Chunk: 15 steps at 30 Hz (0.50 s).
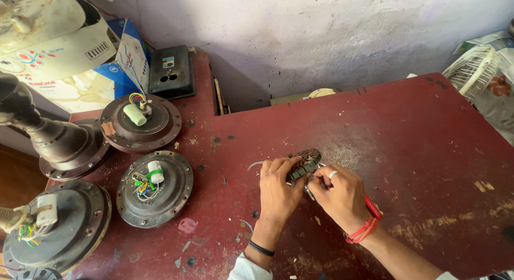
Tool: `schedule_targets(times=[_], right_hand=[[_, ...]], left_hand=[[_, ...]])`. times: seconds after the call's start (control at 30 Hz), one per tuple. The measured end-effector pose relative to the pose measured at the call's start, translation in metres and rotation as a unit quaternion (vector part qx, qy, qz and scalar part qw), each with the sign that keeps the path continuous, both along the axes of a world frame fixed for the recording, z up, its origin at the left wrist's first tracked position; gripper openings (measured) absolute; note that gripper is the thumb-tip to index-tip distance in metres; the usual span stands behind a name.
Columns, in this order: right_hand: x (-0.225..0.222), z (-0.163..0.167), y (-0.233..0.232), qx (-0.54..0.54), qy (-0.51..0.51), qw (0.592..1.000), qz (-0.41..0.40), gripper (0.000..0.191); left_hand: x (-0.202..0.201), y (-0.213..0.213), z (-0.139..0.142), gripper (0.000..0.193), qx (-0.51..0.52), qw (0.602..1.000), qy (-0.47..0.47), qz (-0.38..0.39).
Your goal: The person uses red-handled pliers to cut and remove copper wire coils from a circular motor armature. They rotate the armature to access different sections and continue cutting the coils throughout the clip.
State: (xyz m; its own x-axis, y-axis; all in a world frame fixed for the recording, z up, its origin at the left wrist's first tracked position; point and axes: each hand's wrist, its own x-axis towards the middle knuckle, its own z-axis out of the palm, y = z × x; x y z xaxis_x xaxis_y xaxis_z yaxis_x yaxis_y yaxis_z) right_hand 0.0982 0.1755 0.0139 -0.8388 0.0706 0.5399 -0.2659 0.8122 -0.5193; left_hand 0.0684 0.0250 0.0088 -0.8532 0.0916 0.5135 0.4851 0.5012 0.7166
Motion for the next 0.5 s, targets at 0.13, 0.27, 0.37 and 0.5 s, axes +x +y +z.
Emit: schedule_targets(times=[0.13, 0.27, 0.37, 0.5], right_hand=[[-0.006, -0.009, 0.002, -0.078, -0.075, 0.994, -0.022, 0.009], [-0.007, -0.020, 0.003, -0.115, -0.064, 0.991, -0.023, 0.009], [-0.005, -0.032, 0.006, -0.137, -0.085, 0.987, -0.019, 0.010], [-0.004, -0.044, 0.024, -0.132, -0.145, 0.979, -0.050, 0.009]], left_hand=[[-0.001, -0.003, 0.001, 0.037, -0.004, 1.000, -0.008, -0.012], [-0.001, -0.004, 0.000, 0.039, -0.016, 1.000, -0.006, -0.023], [-0.001, -0.003, 0.000, 0.039, -0.032, 0.999, -0.027, -0.011], [0.000, -0.002, 0.000, 0.041, -0.035, 0.999, -0.027, -0.007]])
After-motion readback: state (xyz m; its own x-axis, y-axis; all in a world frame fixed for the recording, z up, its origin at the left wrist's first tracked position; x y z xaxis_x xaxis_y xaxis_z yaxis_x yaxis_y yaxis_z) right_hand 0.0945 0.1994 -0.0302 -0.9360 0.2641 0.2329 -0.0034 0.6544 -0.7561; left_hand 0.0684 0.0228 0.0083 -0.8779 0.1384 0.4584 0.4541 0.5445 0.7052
